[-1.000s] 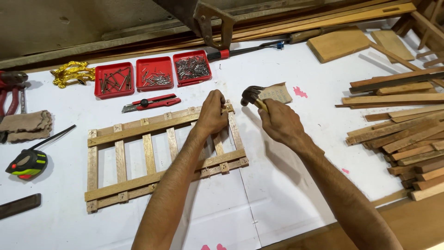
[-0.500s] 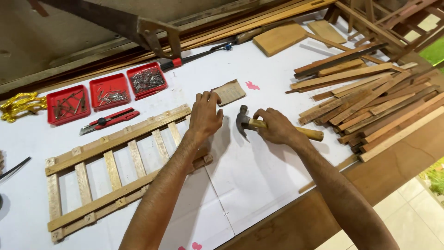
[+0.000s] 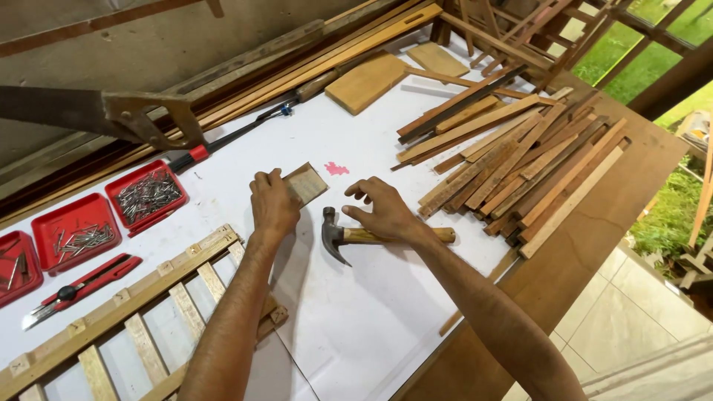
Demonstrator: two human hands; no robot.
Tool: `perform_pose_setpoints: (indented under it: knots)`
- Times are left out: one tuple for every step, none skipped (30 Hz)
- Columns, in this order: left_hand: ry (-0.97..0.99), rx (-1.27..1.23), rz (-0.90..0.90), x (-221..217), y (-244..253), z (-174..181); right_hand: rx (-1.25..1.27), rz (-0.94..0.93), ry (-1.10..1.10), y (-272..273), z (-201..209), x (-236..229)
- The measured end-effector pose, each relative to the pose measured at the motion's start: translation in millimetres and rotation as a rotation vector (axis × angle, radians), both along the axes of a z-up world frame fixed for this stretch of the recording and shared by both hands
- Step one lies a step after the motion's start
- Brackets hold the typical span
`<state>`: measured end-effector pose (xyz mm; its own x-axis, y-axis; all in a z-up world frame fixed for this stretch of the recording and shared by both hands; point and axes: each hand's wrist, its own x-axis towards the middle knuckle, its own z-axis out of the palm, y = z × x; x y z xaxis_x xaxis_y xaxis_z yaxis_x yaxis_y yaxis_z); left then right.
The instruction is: The person assembles a small wooden frame on a workbench, positioning thin wood slats as rungs between two side rails. They hammer nails to fasten the slats, sand a small wood block, measure the frame with a tape measure and ruler, and adjust the slats in place.
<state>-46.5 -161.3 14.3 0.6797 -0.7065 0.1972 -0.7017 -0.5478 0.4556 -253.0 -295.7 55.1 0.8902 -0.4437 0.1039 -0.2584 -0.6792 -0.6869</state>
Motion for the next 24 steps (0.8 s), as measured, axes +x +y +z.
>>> perform_pose_setpoints:
  knots:
    - [0.0, 0.001, -0.012, -1.0, 0.0, 0.2, 0.001, -0.012, 0.0, 0.8, -1.6, -1.2]
    - [0.077, -0.141, -0.039, -2.6, 0.8, 1.0, -0.01, -0.047, -0.02, 2.4, -2.7, -3.0]
    - [0.152, -0.288, -0.063, -3.2, 0.4, 4.3, -0.025, -0.078, -0.043, 2.4, -1.4, -3.7]
    - [0.149, -0.29, -0.073, -11.1, 1.5, 14.8, -0.028, -0.088, -0.047, 4.1, 1.2, -5.6]
    - [0.142, -0.325, -0.122, -19.0, 1.8, 25.4, 0.004, -0.13, -0.119, 5.6, 3.9, -8.0]
    - [0.134, -0.359, -0.171, -27.1, 2.7, 36.2, 0.036, -0.171, -0.192, 7.4, 6.9, -10.7]
    - [0.13, -0.363, -0.183, -34.5, 1.2, 46.4, 0.03, -0.182, -0.199, 7.0, 13.2, -13.4]
    - [0.161, -0.388, -0.324, -42.1, 0.1, 56.8, 0.153, -0.184, -0.215, 7.0, 19.7, -16.4]
    - [0.195, -0.411, -0.466, -51.4, -0.9, 66.5, 0.275, -0.188, -0.229, 7.1, 26.1, -21.1]
    - [0.193, -0.414, -0.478, -59.8, -0.2, 79.5, 0.269, -0.198, -0.233, 10.6, 38.6, -25.1]
    - [0.252, -0.42, -0.495, -70.3, 0.0, 90.6, 0.274, -0.232, -0.228, 14.3, 50.1, -31.7]
    - [0.31, -0.425, -0.512, -80.9, 0.7, 101.4, 0.279, -0.266, -0.222, 18.4, 61.1, -38.3]
    - [0.314, -0.429, -0.526, -88.8, 1.5, 110.4, 0.272, -0.279, -0.222, 13.0, 56.2, -44.1]
    - [0.38, -0.455, -0.504, -96.6, 3.1, 119.2, 0.304, -0.197, -0.266, 8.1, 51.3, -50.1]
    - [0.444, -0.481, -0.476, -103.8, 7.4, 127.8, 0.335, -0.108, -0.309, 4.7, 46.1, -54.8]
    - [0.446, -0.486, -0.484, -109.6, 8.4, 129.8, 0.327, -0.114, -0.309, 9.7, 53.1, -61.6]
    - [0.53, -0.552, -0.466, -112.7, 11.6, 132.1, 0.371, -0.14, -0.291, 15.6, 60.0, -64.6]
    - [0.614, -0.618, -0.447, -114.9, 15.3, 134.4, 0.414, -0.167, -0.272, 22.1, 66.9, -66.6]
    - [0.61, -0.624, -0.439, -116.8, 18.5, 136.1, 0.411, -0.157, -0.271, 25.3, 66.8, -66.5]
    - [0.549, -0.651, -0.403, -117.9, 22.5, 137.5, 0.365, -0.089, -0.358, 29.1, 66.5, -65.6]
    - [0.484, -0.674, -0.351, -116.8, 31.5, 138.2, 0.329, -0.007, -0.441, 36.2, 64.7, -60.7]
    - [0.476, -0.676, -0.329, -117.3, 38.7, 138.9, 0.336, 0.016, -0.437, 42.7, 64.9, -58.2]
    - [0.471, -0.632, -0.271, -113.5, 48.0, 138.9, 0.378, -0.009, -0.463, 50.1, 64.4, -50.5]
    - [0.467, -0.588, -0.213, -109.4, 57.6, 139.1, 0.421, -0.033, -0.488, 58.1, 64.3, -42.6]
